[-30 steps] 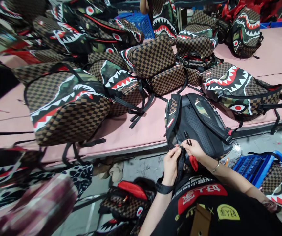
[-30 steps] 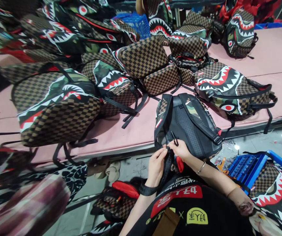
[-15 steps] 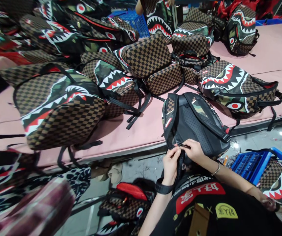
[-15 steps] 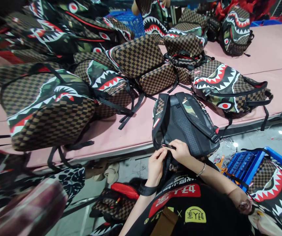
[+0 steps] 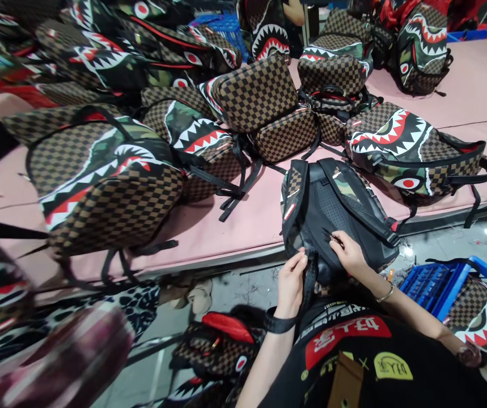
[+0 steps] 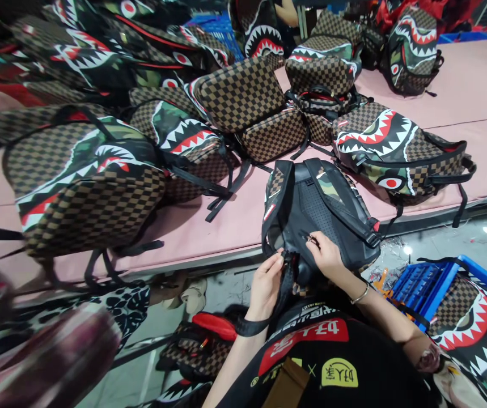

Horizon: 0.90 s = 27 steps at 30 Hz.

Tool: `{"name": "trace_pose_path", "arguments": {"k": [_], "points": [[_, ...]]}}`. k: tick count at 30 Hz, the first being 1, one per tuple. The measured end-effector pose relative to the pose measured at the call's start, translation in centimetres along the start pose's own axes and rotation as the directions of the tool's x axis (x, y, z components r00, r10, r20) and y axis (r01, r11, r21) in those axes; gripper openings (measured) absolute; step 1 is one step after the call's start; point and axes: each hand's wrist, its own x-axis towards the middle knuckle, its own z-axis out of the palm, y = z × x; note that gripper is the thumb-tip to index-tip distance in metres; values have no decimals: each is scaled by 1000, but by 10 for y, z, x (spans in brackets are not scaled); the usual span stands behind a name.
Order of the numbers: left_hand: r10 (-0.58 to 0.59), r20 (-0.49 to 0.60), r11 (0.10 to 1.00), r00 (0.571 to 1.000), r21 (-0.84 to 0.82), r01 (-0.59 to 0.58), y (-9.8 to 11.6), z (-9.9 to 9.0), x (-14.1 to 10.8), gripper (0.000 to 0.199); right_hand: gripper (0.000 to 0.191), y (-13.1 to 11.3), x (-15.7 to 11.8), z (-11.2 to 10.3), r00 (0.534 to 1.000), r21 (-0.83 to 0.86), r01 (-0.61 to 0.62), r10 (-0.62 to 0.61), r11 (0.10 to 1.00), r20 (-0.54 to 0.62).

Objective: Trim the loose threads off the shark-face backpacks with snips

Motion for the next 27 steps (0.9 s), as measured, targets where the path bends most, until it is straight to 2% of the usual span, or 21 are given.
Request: {"name": "trace_pose_path", "arguments": {"k": [3, 6, 10, 24, 27], "points": [[12, 3, 1000, 1000, 5, -12, -1, 1, -1, 32, 17, 0, -15, 6, 983, -133, 179, -181, 975, -2], [33, 2, 999, 999, 24, -33, -2, 1, -2, 31, 17, -2, -21, 9, 962, -237, 272, -269, 933, 44], [53, 4, 997, 999, 49, -54, -3, 1, -1, 31, 23, -5, -21, 9, 955, -324, 296, -282, 899, 92], [118, 20, 986, 993, 113, -120, -9, 0, 0, 29, 29, -9, -19, 8, 944, -396, 329, -298, 857, 140], [108, 15, 989, 994, 104, -109, -7, 0, -1, 28, 28, -7, -19, 9, 952, -333, 306, -284, 892, 114]]}}
